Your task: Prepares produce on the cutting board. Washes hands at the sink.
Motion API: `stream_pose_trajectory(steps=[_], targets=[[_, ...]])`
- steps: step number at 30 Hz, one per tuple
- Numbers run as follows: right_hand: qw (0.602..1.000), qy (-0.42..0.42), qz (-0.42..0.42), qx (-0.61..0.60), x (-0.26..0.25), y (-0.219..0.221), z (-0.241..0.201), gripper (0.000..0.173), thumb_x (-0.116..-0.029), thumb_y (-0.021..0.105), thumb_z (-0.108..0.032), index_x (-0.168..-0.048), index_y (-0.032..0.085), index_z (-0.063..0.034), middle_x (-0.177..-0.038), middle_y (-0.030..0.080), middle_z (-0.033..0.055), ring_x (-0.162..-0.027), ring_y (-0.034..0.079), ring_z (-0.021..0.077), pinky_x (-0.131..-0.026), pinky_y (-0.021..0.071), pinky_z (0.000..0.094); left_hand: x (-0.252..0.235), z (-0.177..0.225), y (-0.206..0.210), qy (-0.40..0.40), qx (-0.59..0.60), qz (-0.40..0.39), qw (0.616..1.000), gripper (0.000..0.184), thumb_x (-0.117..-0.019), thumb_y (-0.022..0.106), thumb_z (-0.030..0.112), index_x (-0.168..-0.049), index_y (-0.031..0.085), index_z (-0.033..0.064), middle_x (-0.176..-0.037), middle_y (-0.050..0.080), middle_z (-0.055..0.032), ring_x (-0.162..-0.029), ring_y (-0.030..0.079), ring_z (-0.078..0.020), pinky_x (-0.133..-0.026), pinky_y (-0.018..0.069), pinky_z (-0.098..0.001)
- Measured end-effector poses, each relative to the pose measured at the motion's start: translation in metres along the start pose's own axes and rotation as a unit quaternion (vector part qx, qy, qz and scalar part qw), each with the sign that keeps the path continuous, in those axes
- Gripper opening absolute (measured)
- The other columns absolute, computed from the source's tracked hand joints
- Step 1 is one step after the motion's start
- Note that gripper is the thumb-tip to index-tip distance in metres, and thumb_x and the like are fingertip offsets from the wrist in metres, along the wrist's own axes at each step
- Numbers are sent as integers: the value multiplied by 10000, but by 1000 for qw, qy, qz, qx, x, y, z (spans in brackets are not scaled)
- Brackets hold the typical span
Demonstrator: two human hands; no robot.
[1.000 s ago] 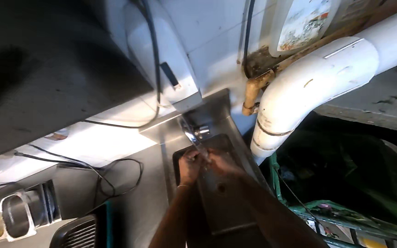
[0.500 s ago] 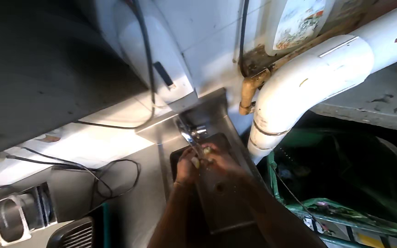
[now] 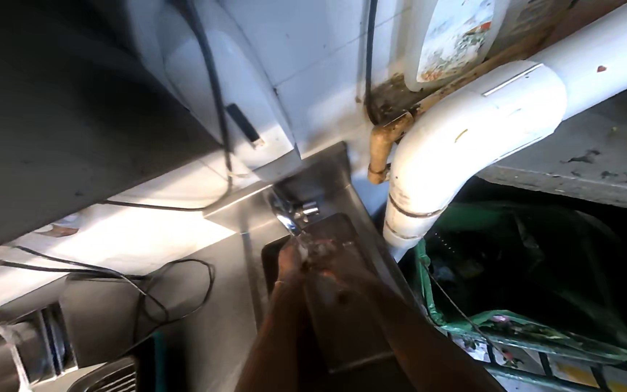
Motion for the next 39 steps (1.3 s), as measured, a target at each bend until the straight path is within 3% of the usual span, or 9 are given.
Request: stream_pose_trajectory(steps=[2, 5, 10, 13, 22, 27, 29, 34, 39], targets=[[991, -33, -31, 127, 1, 9, -5, 392, -1052, 539, -150, -1439, 498, -103, -955, 629, 84, -716, 569, 126, -639, 501, 298, -7, -9, -20, 18, -15, 17, 1000, 320, -1071, 535, 209, -1370, 512, 98, -944, 648, -77, -730, 620, -149, -664, 557, -343], [955, -66, -31, 288, -9, 25, -28, 373, -1065, 570, -302, -1325, 627, -41, -1128, 697, 178, -953, 687, 270, -886, 563, 471, -10, -28, -32, -7, 0, 1, 1000, 465, -970, 594, -43, -1401, 446, 48, -964, 653, -124, -755, 641, -178, -684, 572, -365], [906, -146, 157, 366, -58, -8, -60, 328, -1026, 631, -321, -1166, 695, -30, -1119, 700, 184, -1012, 689, 327, -914, 545, 558, 7, -22, 7, -25, -21, -88, 996, 233, -1056, 582, 279, -1005, 602, 53, -584, 491, 4, -426, 417, -64, -406, 388, -210], [886, -148, 87, 430, -83, -27, -71, 486, -1024, 629, -174, -1499, 523, -174, -1461, 555, 189, -1272, 596, 364, -1051, 490, 567, 15, -8, 20, -54, 4, -109, 993, 491, -1067, 430, 533, -916, 593, 95, -610, 500, 3, -460, 460, -86, -433, 424, -229], [929, 55, 145, 335, -109, -9, -81, 704, -1068, 339, -613, -1172, 639, 15, -874, 648, 173, -717, 640, 270, -709, 548, 453, 35, -40, -28, -62, -99, -63, 991, 224, -1042, 600, 175, -1184, 618, 3, -811, 624, -81, -602, 576, -130, -545, 518, -275], [849, 5, 56, 526, -67, -6, -96, 672, -918, 773, -333, -1411, 505, 36, -1315, 598, 288, -1199, 607, 430, -1001, 489, 618, 71, -27, -57, -9, -276, -102, 956, 380, -981, 678, 103, -1342, 569, 55, -989, 681, -121, -754, 651, -180, -684, 572, -343], [800, -32, -30, 599, -29, -1, -102, 446, -883, 713, -91, -1302, 597, 7, -1256, 619, 277, -1152, 615, 451, -932, 499, 655, 88, -7, -70, -12, -329, -161, 930, 412, -1002, 637, 85, -1397, 522, 74, -953, 666, -116, -699, 648, -176, -631, 571, -325], [775, -163, -262, 552, 121, 33, -194, 381, -976, 638, -37, -1339, 655, -151, -1223, 683, 71, -824, 731, 195, -658, 651, 393, 191, 92, -92, 157, -354, -247, 888, 395, -967, 632, 18, -1351, 578, 97, -1070, 710, -57, -797, 709, -163, -660, 621, -329], [837, -351, -355, 223, 174, 26, -182, 217, -975, 673, -257, -1186, 716, -226, -939, 716, -106, -691, 635, -30, -581, 529, 121, 266, 97, -106, 368, 6, -380, 849, 408, -904, 611, -48, -1308, 575, -6, -1118, 729, -144, -716, 720, -173, -571, 612, -298]])
Point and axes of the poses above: each hand's wrist, its own x-axis away from the middle knuckle, its own y-axis out of the palm, z = x × y, the point moved 1 cm from there along -x, towards the middle knuckle
